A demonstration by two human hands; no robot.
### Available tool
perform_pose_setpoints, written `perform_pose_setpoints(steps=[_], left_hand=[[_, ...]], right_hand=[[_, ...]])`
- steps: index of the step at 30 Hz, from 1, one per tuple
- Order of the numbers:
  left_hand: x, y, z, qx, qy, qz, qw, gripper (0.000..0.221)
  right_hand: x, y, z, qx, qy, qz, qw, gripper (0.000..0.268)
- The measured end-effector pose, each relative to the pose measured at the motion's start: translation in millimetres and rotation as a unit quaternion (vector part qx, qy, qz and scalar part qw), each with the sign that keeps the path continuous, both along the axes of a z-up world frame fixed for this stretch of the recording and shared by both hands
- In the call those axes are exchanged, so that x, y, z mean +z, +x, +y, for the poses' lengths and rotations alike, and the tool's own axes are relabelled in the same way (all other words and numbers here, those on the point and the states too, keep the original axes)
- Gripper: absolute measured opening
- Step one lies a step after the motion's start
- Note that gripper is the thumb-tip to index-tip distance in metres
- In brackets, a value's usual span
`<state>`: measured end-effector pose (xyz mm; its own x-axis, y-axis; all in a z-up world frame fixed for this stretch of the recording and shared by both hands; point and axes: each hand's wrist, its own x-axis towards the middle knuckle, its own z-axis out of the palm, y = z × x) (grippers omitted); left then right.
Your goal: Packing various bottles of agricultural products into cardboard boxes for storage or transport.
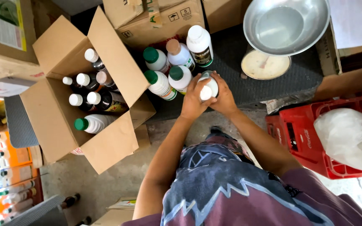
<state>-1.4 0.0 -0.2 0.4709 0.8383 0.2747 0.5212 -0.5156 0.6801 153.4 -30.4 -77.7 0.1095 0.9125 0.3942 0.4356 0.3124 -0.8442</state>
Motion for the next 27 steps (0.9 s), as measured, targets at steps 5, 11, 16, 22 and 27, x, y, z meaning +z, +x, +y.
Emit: perform_pose_setpoints(steps=[5, 11, 16, 22, 27], left_hand=[[36.9, -3.2, -18.0, 0.014, 0.005, 0.01, 1.0, 0.071], [138.7, -22.8, -44.7, 0.056, 0.005, 0.01, 0.998, 0.071], [240.3, -62.8, -46.0, 0.061, 0.069, 0.018, 0.996, 0.08], [298.2, -137.0, -18.7, 0.045, 0.209, 0.026, 0.977, 0.082], [300.5, -214.0, 21.9, 0.053, 0.233, 0.02, 0.971, 0.076]], right_hand=[[42.1, 8.5, -19.9, 0.015, -0.067, -0.026, 0.997, 0.09], [115.6, 8.9, -41.5, 0.096, -0.053, -0.022, 0.994, 0.081], [177.5, -18.8, -28.8, 0.161, -0.036, 0.069, 0.984, 0.093], [236.3, -88.8, 10.1, 0.236, 0.021, 0.146, 0.96, 0.101], [258.8, -159.7, 59.1, 0.284, 0.022, 0.114, 0.952, 0.093]])
